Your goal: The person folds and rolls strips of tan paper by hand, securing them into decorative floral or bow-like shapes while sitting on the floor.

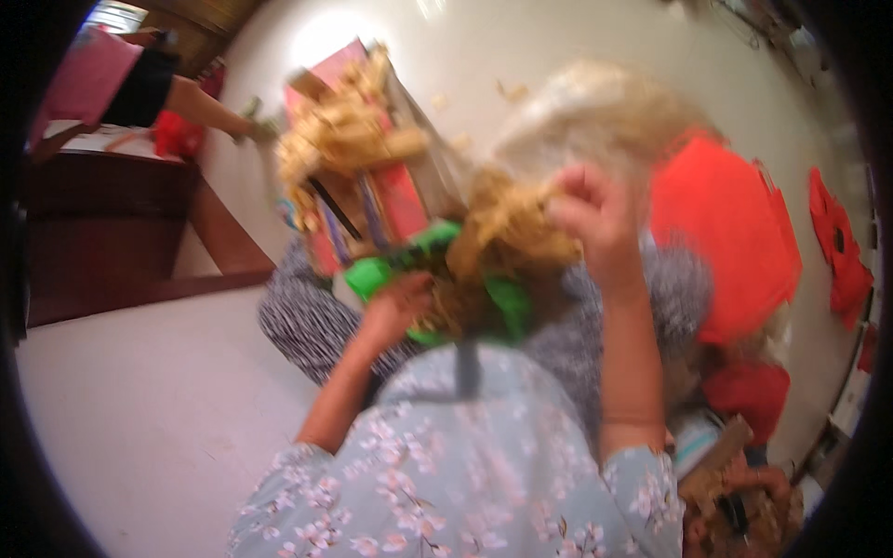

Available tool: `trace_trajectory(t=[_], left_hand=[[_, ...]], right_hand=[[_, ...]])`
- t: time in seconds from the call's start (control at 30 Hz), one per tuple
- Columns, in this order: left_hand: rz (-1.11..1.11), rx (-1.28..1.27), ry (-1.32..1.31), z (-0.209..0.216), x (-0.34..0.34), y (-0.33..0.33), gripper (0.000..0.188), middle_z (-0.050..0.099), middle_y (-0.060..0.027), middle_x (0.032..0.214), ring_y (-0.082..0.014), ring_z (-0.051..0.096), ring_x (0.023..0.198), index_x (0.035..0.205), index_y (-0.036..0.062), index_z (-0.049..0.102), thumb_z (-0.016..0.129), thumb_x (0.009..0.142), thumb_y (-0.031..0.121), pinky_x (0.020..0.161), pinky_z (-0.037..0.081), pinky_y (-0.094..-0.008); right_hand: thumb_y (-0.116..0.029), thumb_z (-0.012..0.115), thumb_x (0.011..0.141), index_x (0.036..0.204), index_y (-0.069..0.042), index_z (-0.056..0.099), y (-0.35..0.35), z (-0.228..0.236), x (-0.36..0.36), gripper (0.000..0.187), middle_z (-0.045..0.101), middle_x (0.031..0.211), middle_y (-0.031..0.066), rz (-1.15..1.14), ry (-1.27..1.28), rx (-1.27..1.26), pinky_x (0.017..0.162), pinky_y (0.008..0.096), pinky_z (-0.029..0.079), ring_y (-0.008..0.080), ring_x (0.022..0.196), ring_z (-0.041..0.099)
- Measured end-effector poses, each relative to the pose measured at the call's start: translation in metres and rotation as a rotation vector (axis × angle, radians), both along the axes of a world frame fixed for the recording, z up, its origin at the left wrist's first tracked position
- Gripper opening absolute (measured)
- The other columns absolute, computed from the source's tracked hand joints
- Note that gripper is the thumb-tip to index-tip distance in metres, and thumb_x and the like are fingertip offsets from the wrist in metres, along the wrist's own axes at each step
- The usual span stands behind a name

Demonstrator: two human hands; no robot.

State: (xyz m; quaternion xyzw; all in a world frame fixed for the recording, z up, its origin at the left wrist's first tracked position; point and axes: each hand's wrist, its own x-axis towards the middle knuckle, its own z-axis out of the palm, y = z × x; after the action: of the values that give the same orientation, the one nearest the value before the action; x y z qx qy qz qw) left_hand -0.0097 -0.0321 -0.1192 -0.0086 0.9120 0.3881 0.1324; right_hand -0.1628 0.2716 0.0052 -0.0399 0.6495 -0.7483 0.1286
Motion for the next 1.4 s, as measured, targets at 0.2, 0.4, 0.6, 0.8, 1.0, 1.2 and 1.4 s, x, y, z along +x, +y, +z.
trace_trajectory(t=[0.2, 0.4, 0.6, 0.8, 1.0, 1.2, 1.4], left_hand=[[-0.011, 0.1, 0.388, 0.048, -0.039, 0.058, 0.064, 0.056, -0.0173, 0.141, -0.0325, 0.055, 0.13, 0.144, 0.0087, 0.048, 0.074, 0.088, 0.024, 0.108, 0.044, -0.0373], [-0.185, 0.235, -0.088, -0.014, -0.018, 0.069, 0.023, 0.062, -0.0183, 0.108, -0.0377, 0.059, 0.104, 0.11, 0.0065, 0.062, 0.063, 0.096, 0.025, 0.085, 0.047, -0.0451], [-0.229, 0.056, -0.055, -0.08, -0.035, 0.047, 0.023, 0.064, -0.019, 0.097, -0.0382, 0.061, 0.097, 0.104, 0.0053, 0.063, 0.061, 0.096, 0.027, 0.083, 0.048, -0.0466], [-0.207, -0.192, -0.004, -0.105, -0.023, 0.021, 0.025, 0.065, -0.0175, 0.09, -0.042, 0.064, 0.086, 0.098, 0.0069, 0.063, 0.057, 0.096, 0.031, 0.074, 0.05, -0.0518], [-0.223, -0.23, 0.139, 0.082, 0.0, 0.034, 0.02, 0.064, -0.013, 0.085, -0.0374, 0.065, 0.082, 0.09, 0.0085, 0.06, 0.059, 0.095, 0.028, 0.065, 0.05, -0.0475], [-0.285, -0.045, 0.492, 0.176, 0.018, 0.046, 0.015, 0.061, -0.0087, 0.08, -0.0331, 0.064, 0.076, 0.088, 0.0069, 0.059, 0.066, 0.091, 0.02, 0.063, 0.05, -0.0436], [-0.483, 0.34, 0.71, 0.227, 0.013, 0.065, 0.005, 0.065, -0.0117, 0.089, -0.0313, 0.064, 0.078, 0.091, 0.007, 0.065, 0.066, 0.089, 0.012, 0.066, 0.051, -0.0408]], right_hand=[[-0.002, 0.073, 0.067, 0.082, 0.0, 0.071, -0.015, 0.04, 0.043, 0.015, 0.063, 0.067, -0.0001, 0.324, 0.142, 0.012, 0.056, 0.0228, 0.042, 0.0064, 0.062, 0.056], [-0.013, 0.077, 0.068, 0.078, -0.001, 0.063, 0.007, 0.083, 0.055, 0.021, 0.063, 0.069, 0.0054, 0.237, 0.199, -0.345, 0.052, 0.0254, 0.046, 0.0122, 0.059, 0.059], [-0.01, 0.068, 0.07, 0.084, -0.004, 0.053, 0.08, 0.049, 0.034, 0.021, 0.058, 0.071, 0.0045, -0.15, 0.413, -0.578, 0.054, 0.0238, 0.046, 0.0127, 0.057, 0.056], [-0.003, 0.062, 0.079, 0.084, -0.004, 0.055, 0.067, 0.023, 0.012, 0.009, 0.052, 0.072, -0.0029, -0.195, 0.102, 0.009, 0.054, 0.0242, 0.039, 0.0076, 0.061, 0.049], [-0.005, 0.066, 0.075, 0.106, -0.002, 0.062, 0.07, -0.121, 0.012, 0.031, 0.065, 0.085, 0.0105, -0.102, 0.562, 0.984, 0.07, 0.0428, 0.051, 0.031, 0.076, 0.064], [-0.007, 0.071, 0.073, 0.128, 0.002, 0.056, 0.0, -0.075, 0.055, 0.058, 0.06, 0.121, 0.0214, 0.421, 0.727, 0.814, 0.094, 0.0498, 0.048, 0.0428, 0.113, 0.056], [-0.018, 0.076, 0.08, 0.127, -0.004, 0.059, -0.07, -0.087, 0.093, 0.052, 0.063, 0.116, 0.0198, 0.452, 0.55, 0.305, 0.09, 0.0411, 0.051, 0.0374, 0.11, 0.059]])
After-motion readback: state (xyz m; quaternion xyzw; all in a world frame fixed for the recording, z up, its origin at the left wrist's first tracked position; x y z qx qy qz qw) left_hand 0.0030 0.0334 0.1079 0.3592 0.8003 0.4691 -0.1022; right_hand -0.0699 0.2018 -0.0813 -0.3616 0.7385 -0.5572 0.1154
